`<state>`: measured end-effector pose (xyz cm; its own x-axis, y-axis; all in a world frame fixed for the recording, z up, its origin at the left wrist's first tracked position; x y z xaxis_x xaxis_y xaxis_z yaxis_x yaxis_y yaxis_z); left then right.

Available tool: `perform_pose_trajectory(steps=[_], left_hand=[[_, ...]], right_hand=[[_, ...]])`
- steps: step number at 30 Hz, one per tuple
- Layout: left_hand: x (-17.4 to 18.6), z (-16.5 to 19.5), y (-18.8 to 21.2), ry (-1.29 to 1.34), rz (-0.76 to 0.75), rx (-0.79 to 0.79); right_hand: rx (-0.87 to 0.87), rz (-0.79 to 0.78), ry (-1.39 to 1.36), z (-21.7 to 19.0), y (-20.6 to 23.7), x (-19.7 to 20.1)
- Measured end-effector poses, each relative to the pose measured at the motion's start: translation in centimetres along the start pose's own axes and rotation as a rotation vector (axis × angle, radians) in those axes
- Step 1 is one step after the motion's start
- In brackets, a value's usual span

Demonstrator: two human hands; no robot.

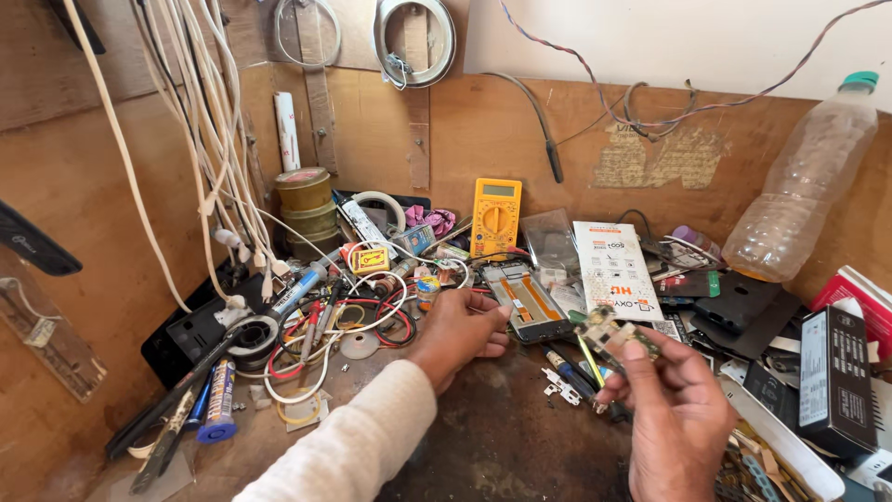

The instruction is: The person works on a disassembled mobile phone at a cluttered repair bench. They use tweezers to handle a small circuit board and ribbon cable, repeatedly lifting, aligning, and seating the connector onto the motherboard. The person also uses a pen-like tool to probe or adjust the connection area. The phone remains open on the bench throughout.

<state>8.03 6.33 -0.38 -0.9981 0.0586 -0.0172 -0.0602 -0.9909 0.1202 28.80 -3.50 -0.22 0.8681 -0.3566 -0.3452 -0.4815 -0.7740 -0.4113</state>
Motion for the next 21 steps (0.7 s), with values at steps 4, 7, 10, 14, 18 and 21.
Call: perform_pose_trajectory(steps=[4, 7, 10, 14, 18, 21], left_hand=[[-2.2, 0.2, -1.7, -0.169, 0.239, 0.158], [-3.3, 1.3, -2.5, -0.205, 0.308, 0.223], [-4.0, 2.4, -2.5, -0.273, 0.284, 0.267], [-4.1, 3.0, -2.0, -0.259, 0.341, 0.308], [-4.2, 2.8, -1.7, -0.082, 0.392, 0.242], [-3.5, 2.4, -1.8, 0.046, 0.385, 0.219]], right_hand=[[0.045, 0.049, 0.056, -0.3, -0.3, 0.2], [0.023, 0.038, 0.106, -0.2, -0.5, 0.2], [-0.003, 0.035, 0.140, -0.1, -0.4, 0.1], [0.013, 0.000, 0.160, -0.1, -0.7, -0.2], [0.026, -0.015, 0.186, -0.1, -0.9, -0.2], [0.022, -0.019, 0.202, -0.1, -0.9, -0.5]])
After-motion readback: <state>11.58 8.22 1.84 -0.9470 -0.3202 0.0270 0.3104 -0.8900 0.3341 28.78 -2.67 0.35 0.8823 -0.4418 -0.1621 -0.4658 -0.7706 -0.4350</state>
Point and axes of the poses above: each hand's wrist, its own y-axis away from the middle knuckle, its own x-axis out of the back of the hand, z = x × y, the point moved 2 cm from there along -y, towards the middle knuckle, and after that the axes turned 3 degrees about x, right-handed, at the moved point
